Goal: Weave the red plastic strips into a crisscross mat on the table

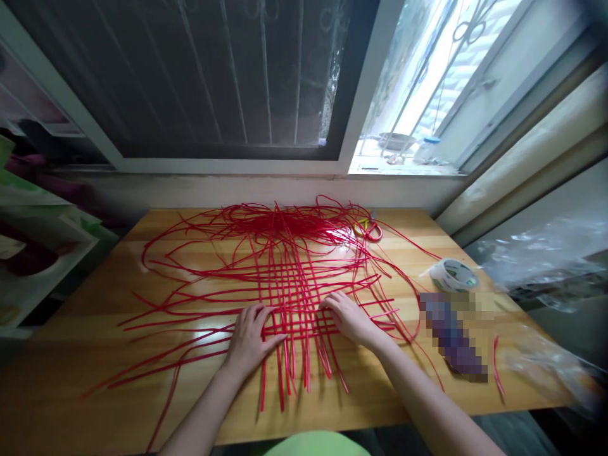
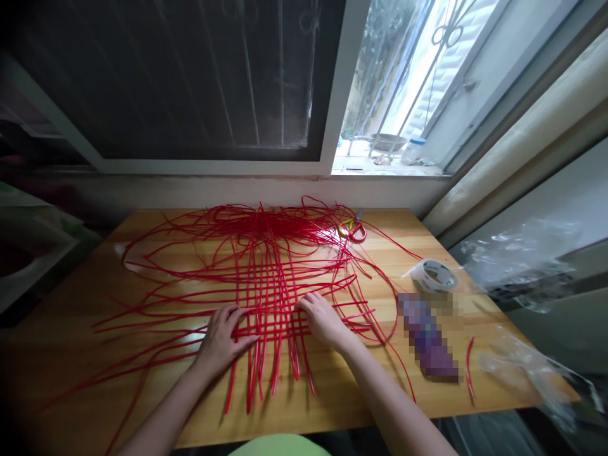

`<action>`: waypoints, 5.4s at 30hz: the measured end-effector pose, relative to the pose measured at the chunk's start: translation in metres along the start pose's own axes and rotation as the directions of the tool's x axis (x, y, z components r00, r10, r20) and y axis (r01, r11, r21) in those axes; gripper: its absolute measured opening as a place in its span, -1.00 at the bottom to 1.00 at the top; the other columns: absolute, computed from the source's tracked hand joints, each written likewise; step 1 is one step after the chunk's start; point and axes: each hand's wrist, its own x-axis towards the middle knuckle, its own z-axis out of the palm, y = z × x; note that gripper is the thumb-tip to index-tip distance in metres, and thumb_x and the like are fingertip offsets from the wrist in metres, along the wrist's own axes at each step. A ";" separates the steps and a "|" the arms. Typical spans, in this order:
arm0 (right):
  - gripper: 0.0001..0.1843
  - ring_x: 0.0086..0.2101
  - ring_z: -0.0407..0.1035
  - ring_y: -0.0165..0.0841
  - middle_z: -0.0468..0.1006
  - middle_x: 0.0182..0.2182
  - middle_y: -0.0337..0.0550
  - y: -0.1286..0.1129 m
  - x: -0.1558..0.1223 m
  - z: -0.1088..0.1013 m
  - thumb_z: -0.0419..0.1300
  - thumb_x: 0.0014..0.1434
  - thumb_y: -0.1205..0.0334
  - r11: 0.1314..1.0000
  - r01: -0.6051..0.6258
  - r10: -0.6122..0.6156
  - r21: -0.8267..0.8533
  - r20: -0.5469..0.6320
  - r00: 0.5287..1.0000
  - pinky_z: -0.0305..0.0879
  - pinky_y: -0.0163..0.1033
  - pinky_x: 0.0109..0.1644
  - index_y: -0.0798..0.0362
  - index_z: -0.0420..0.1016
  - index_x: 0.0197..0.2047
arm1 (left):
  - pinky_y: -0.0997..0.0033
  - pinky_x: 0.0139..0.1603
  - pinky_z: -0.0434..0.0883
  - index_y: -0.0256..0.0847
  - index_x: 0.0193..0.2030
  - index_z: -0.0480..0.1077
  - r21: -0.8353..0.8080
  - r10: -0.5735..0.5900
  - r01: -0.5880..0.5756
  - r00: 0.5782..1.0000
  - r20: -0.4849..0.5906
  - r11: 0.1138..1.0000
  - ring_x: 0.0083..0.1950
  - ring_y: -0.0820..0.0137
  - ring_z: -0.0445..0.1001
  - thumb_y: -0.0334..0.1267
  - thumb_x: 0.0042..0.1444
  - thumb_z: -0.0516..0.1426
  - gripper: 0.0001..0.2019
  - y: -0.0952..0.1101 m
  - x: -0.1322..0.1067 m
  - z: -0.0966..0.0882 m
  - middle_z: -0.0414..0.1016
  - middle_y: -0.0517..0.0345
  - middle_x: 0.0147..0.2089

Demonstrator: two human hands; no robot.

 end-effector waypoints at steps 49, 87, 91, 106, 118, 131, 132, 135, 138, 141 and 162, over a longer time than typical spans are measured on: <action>-0.79 -0.16 0.21 -0.25 0.34 -0.19 -0.10 -0.021 -0.006 0.022 0.17 0.07 0.27 0.999 -0.003 0.010 0.047 -0.158 0.987 0.24 -0.10 -0.09 -0.01 0.33 -0.18 | 0.09 0.01 0.26 -0.04 -0.07 0.35 -0.074 0.006 0.003 0.993 0.114 0.997 -0.03 0.18 0.25 0.04 -0.18 0.23 -0.50 0.021 0.011 0.011 0.25 0.07 -0.07; -0.44 0.19 -0.03 -0.22 0.15 0.19 -0.10 -0.038 -0.011 0.049 -0.02 0.22 0.20 0.977 0.039 -0.075 -0.211 -0.163 0.984 0.08 -0.04 0.19 0.05 0.01 0.26 | 0.00 0.25 -0.01 -0.06 0.28 -0.06 0.152 0.332 -0.389 0.894 0.302 0.909 0.33 0.20 -0.13 0.03 0.17 -0.09 -0.44 0.025 0.017 0.013 -0.09 0.13 0.33; -0.41 0.20 -0.07 -0.21 0.13 0.20 -0.21 -0.036 -0.009 0.042 -0.05 0.23 0.11 0.975 0.035 -0.056 -0.220 -0.091 0.994 0.02 -0.05 0.21 -0.01 -0.09 0.29 | 0.08 0.28 -0.05 -0.10 0.27 -0.04 0.141 0.358 -0.420 0.874 0.328 0.896 0.34 0.27 -0.15 0.01 0.18 -0.11 -0.46 0.023 0.019 0.015 -0.06 0.20 0.33; -0.52 0.11 0.11 -0.22 0.32 0.09 -0.07 -0.020 0.005 0.028 -0.03 0.19 0.25 0.979 -0.113 0.056 -0.170 -0.308 0.950 0.14 -0.04 0.11 0.07 0.17 0.19 | 0.11 0.25 0.09 -0.23 0.13 0.19 0.086 0.254 -0.269 0.955 0.155 0.959 0.25 0.29 0.12 -0.10 0.18 -0.06 -0.59 0.026 0.056 0.013 0.20 -0.01 0.21; -0.61 0.09 0.12 -0.25 0.35 0.06 -0.10 -0.016 0.012 0.046 -0.01 0.20 0.26 0.968 -0.126 0.043 -0.217 -0.352 0.935 0.06 -0.07 0.12 0.04 0.28 0.10 | 0.13 0.25 0.06 -0.20 0.15 0.19 0.130 0.214 -0.246 0.951 0.222 0.960 0.26 0.27 0.08 -0.17 0.19 -0.09 -0.60 0.019 0.112 0.052 0.16 0.06 0.24; -0.51 0.08 0.15 -0.29 0.35 0.04 0.00 0.002 0.010 0.047 -0.12 0.12 0.47 0.992 -0.064 0.011 -0.111 -0.424 0.905 0.17 -0.06 0.13 0.17 0.21 0.13 | 0.11 0.29 -0.06 -0.28 0.25 0.00 0.146 0.137 -0.183 0.950 0.282 0.972 0.32 0.24 -0.08 -0.16 0.09 -0.04 -0.43 0.031 0.115 0.049 0.04 0.04 0.30; -0.51 0.08 0.15 -0.29 0.36 0.03 -0.01 0.004 0.010 0.046 -0.12 0.12 0.48 0.991 -0.064 0.011 -0.116 -0.414 0.910 0.18 -0.06 0.13 0.16 0.23 0.13 | 0.13 0.29 -0.07 -0.34 0.24 0.01 0.149 0.111 -0.157 0.954 0.279 0.976 0.32 0.24 -0.10 -0.18 0.08 -0.03 -0.42 0.033 0.114 0.051 0.03 -0.03 0.30; -0.51 0.10 0.12 -0.28 0.38 0.03 -0.04 0.007 0.008 0.046 -0.11 0.12 0.49 0.985 -0.072 0.007 -0.159 -0.373 0.928 0.18 -0.06 0.13 0.14 0.26 0.12 | 0.12 0.29 -0.03 -0.45 0.22 0.02 0.143 0.064 -0.105 0.962 0.265 0.984 0.33 0.22 -0.10 -0.20 0.09 -0.06 -0.43 0.036 0.112 0.058 -0.01 -0.16 0.30; -0.48 0.12 0.08 -0.26 0.34 0.07 -0.07 0.007 0.008 0.049 -0.09 0.11 0.49 0.973 -0.101 0.024 -0.208 -0.342 0.939 0.14 -0.06 0.16 0.12 0.23 0.16 | 0.10 0.29 -0.02 -0.44 0.22 0.02 0.132 0.101 -0.136 0.965 0.243 0.982 0.33 0.22 -0.10 -0.21 0.11 -0.09 -0.45 0.035 0.109 0.064 -0.03 -0.16 0.31; -0.44 0.14 0.04 -0.26 0.28 0.12 -0.14 0.005 0.007 0.052 -0.10 0.11 0.49 0.964 -0.126 0.051 -0.235 -0.304 0.951 0.09 -0.07 0.18 0.08 0.17 0.19 | 0.09 0.29 -0.05 -0.39 0.23 0.02 0.147 0.120 -0.157 0.965 0.234 0.977 0.33 0.22 -0.11 -0.20 0.12 -0.09 -0.46 0.033 0.108 0.066 -0.03 -0.12 0.31; -0.33 0.18 -0.04 -0.26 0.18 0.17 -0.08 -0.008 0.006 0.036 0.02 0.10 0.24 0.984 -0.095 0.059 -0.153 -0.229 0.972 -0.03 -0.04 0.22 0.10 -0.04 0.27 | 0.03 0.21 0.01 -0.09 0.26 -0.03 0.115 0.196 -0.223 0.959 0.204 0.968 0.27 0.21 0.00 -0.10 0.12 -0.05 -0.45 0.029 0.116 0.057 0.02 0.10 0.30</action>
